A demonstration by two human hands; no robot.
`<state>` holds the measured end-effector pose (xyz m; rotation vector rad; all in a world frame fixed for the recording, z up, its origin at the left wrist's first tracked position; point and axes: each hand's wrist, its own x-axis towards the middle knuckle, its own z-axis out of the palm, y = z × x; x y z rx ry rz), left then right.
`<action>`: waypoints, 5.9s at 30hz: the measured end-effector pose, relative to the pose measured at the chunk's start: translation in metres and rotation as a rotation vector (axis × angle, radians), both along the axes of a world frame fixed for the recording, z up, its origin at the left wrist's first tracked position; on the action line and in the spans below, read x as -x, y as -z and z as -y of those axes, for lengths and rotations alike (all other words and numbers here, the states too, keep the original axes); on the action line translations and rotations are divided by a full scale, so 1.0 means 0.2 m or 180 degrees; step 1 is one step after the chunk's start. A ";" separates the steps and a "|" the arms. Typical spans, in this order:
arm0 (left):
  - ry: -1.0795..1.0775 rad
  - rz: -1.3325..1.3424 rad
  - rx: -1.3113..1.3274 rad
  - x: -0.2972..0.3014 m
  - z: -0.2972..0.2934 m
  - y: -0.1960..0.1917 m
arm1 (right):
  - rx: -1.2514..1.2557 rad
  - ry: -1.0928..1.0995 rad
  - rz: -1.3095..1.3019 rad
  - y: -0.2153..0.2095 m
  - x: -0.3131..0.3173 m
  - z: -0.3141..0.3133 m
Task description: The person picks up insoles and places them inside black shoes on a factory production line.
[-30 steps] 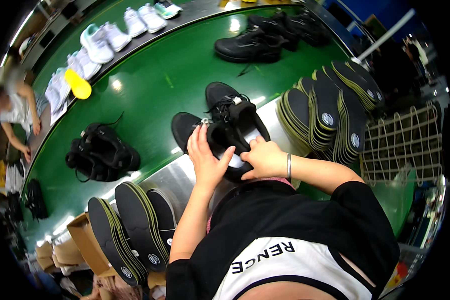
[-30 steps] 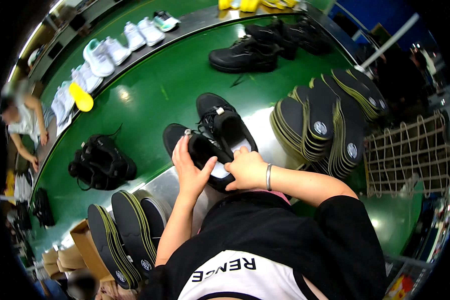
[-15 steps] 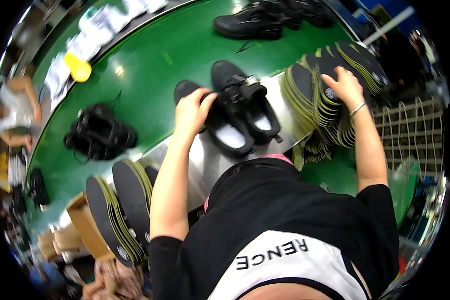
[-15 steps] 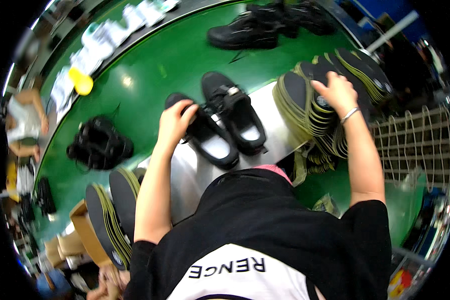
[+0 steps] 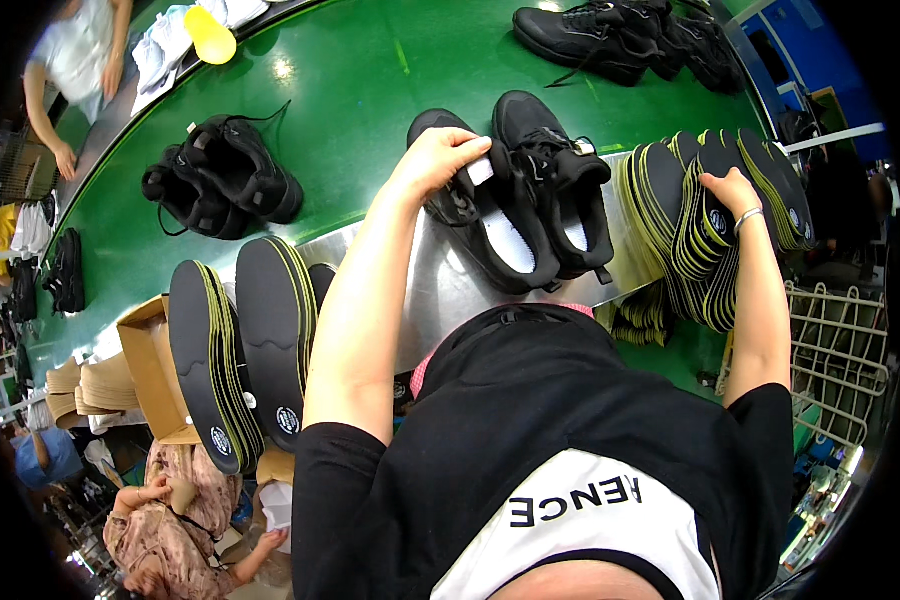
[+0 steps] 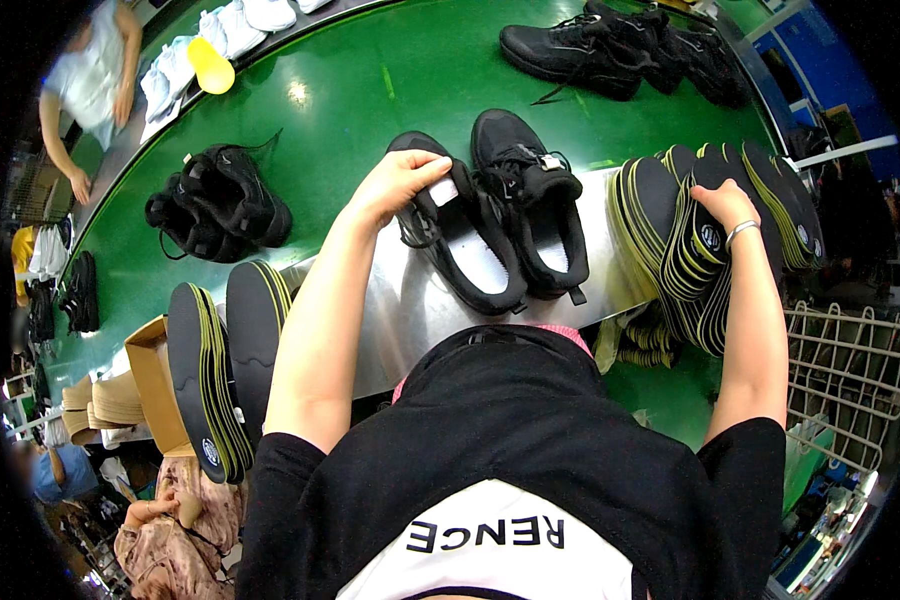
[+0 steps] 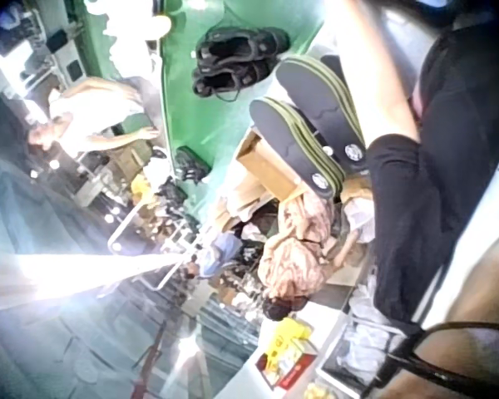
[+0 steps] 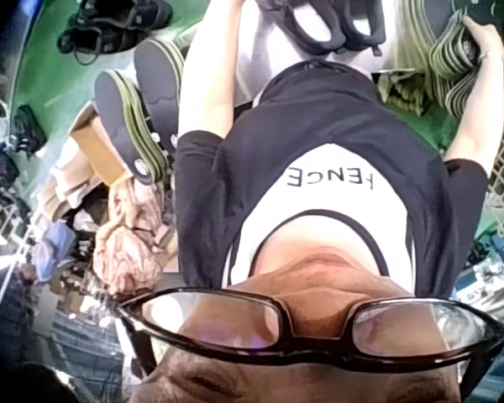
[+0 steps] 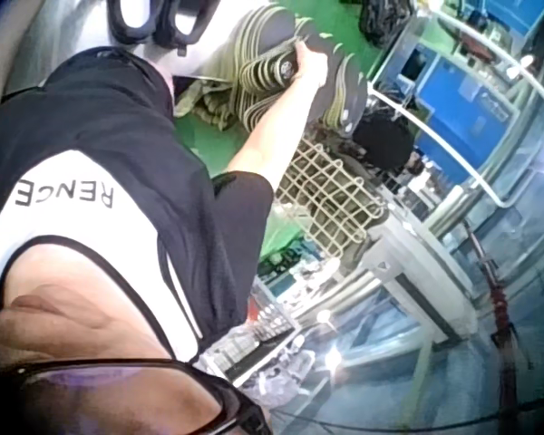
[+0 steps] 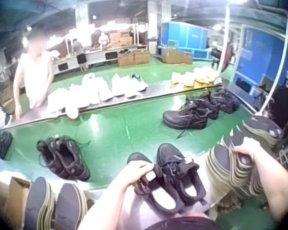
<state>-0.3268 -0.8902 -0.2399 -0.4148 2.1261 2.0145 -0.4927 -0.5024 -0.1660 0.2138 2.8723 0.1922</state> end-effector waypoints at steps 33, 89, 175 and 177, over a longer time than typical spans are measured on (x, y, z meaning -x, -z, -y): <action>-0.2178 -0.1189 -0.3117 -0.30 -0.09 -0.31 | 0.2426 -0.3863 -0.1103 -0.18 -0.90 0.86; -0.1746 -0.0473 0.2728 -0.30 -0.25 -0.03 | 0.0906 -0.3449 0.1229 -0.12 -0.84 0.71; 0.1425 -0.1218 0.2266 -0.33 -0.55 -0.09 | 0.1879 -0.3012 0.0445 0.02 -0.78 0.47; 0.1433 -0.1266 0.2441 -0.33 -0.55 -0.05 | 0.2174 -0.2491 -0.0088 -0.09 -0.68 0.32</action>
